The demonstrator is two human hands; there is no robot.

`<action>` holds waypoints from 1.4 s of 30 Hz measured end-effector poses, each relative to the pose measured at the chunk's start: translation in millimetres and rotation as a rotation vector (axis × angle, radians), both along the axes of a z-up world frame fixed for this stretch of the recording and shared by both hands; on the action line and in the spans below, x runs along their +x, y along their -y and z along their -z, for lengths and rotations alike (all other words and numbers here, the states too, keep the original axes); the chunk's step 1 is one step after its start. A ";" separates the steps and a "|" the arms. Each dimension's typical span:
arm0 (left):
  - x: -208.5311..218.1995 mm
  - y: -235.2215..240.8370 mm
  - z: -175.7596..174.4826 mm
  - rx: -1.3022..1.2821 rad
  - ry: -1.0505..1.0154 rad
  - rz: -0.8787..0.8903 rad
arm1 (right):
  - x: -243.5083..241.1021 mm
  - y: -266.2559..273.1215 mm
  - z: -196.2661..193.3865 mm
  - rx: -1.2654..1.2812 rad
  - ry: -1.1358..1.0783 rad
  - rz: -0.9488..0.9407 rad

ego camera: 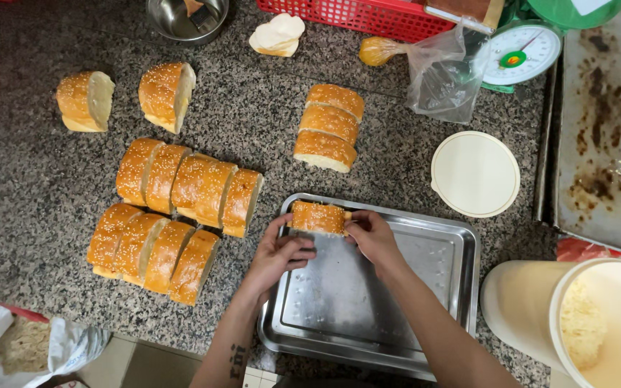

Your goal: The person repeatedly picks up sliced bread rolls, scoops a white creamy substance from a container with their hand, and stuffs it into the bread. They then place the stuffed rolls onto a metal tray. The process is repeated for multiple rolls throughout the clip.

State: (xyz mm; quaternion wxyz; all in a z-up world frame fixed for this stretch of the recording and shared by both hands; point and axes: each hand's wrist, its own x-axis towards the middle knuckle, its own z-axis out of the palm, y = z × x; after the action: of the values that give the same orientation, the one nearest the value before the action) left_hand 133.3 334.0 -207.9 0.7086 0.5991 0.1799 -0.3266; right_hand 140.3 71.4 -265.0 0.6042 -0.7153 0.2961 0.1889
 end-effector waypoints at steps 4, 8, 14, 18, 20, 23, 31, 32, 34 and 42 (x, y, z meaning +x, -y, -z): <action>-4.8 5.0 -4.0 0.026 0.011 0.004 | -2.2 -0.2 -1.6 0.006 0.018 -0.006; -6.0 10.4 -12.4 0.038 0.006 -0.001 | -7.3 -1.4 -8.1 -0.006 0.021 -0.009; -5.3 9.2 -10.9 0.051 -0.036 -0.001 | -3.1 -3.4 -4.6 -0.009 0.028 0.000; -5.1 8.7 -5.8 0.014 0.025 0.008 | -1.0 2.0 6.8 -0.019 0.036 -0.008; -5.8 7.4 -3.8 -0.001 0.041 0.014 | 0.5 6.1 10.1 0.006 0.058 -0.026; -11.2 1.6 0.7 0.043 0.028 -0.022 | 0.5 16.2 7.9 0.075 0.152 -0.007; -63.9 -34.4 34.4 0.343 0.415 -0.549 | 46.7 -1.7 -72.4 0.037 0.469 -0.111; -65.9 -33.4 39.7 0.340 0.407 -0.639 | 61.1 -15.6 -81.9 0.069 0.514 -0.159; -64.3 -30.2 49.2 0.261 0.336 -0.697 | 90.4 -51.1 -95.0 0.071 0.576 -0.262; -33.1 -12.5 62.5 -0.098 0.084 -1.069 | 162.1 -166.6 -94.7 -0.250 0.333 -0.727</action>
State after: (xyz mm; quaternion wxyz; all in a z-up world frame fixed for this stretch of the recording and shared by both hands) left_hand 100.2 346.5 -270.4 0.8097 0.4028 0.4158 0.0958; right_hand 302.3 238.0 -170.3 0.4462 -0.8618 -0.0566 0.2345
